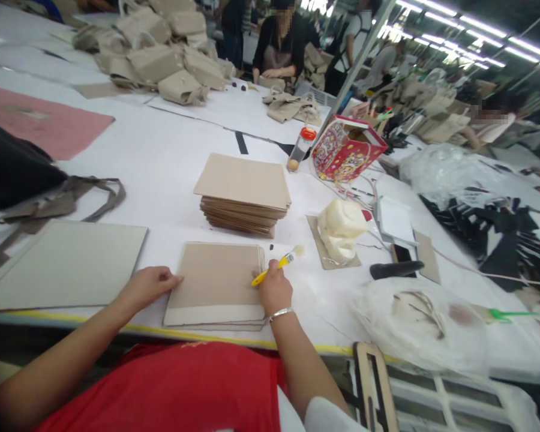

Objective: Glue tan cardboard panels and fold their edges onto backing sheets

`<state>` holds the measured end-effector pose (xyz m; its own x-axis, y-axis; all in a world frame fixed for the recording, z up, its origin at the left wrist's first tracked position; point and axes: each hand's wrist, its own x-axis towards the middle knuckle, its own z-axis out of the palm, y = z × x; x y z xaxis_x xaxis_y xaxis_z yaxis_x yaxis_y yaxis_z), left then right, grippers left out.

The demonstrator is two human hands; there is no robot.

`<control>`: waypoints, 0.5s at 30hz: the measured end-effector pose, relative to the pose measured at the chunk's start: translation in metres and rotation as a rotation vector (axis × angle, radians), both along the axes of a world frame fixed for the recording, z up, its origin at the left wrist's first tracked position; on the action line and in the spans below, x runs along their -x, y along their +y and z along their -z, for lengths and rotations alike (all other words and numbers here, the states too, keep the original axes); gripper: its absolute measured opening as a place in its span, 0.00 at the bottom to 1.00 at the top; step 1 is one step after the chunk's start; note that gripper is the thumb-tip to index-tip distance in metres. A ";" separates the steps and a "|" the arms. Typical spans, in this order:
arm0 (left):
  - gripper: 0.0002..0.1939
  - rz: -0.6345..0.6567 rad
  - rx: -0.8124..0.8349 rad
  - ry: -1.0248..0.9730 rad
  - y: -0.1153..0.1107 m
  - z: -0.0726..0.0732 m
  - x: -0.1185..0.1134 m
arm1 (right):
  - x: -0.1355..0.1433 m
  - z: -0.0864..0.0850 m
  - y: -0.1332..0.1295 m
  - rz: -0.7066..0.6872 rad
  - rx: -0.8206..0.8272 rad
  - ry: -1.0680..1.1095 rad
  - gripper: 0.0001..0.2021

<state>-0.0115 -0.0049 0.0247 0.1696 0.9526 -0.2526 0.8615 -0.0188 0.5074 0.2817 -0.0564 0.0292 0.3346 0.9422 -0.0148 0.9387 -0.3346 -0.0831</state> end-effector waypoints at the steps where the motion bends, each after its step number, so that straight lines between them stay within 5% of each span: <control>1: 0.16 0.049 -0.126 0.058 0.000 -0.002 -0.001 | -0.006 -0.003 -0.002 0.014 -0.035 -0.015 0.21; 6: 0.16 0.354 -0.627 0.011 -0.012 -0.004 -0.040 | -0.047 -0.033 -0.029 0.124 -0.275 0.045 0.20; 11: 0.23 0.655 -0.567 -0.039 -0.023 0.009 -0.099 | -0.076 -0.071 -0.044 0.215 -0.521 0.648 0.27; 15: 0.23 0.787 -0.492 -0.034 -0.027 0.014 -0.110 | -0.058 -0.074 -0.014 0.092 -0.438 1.178 0.28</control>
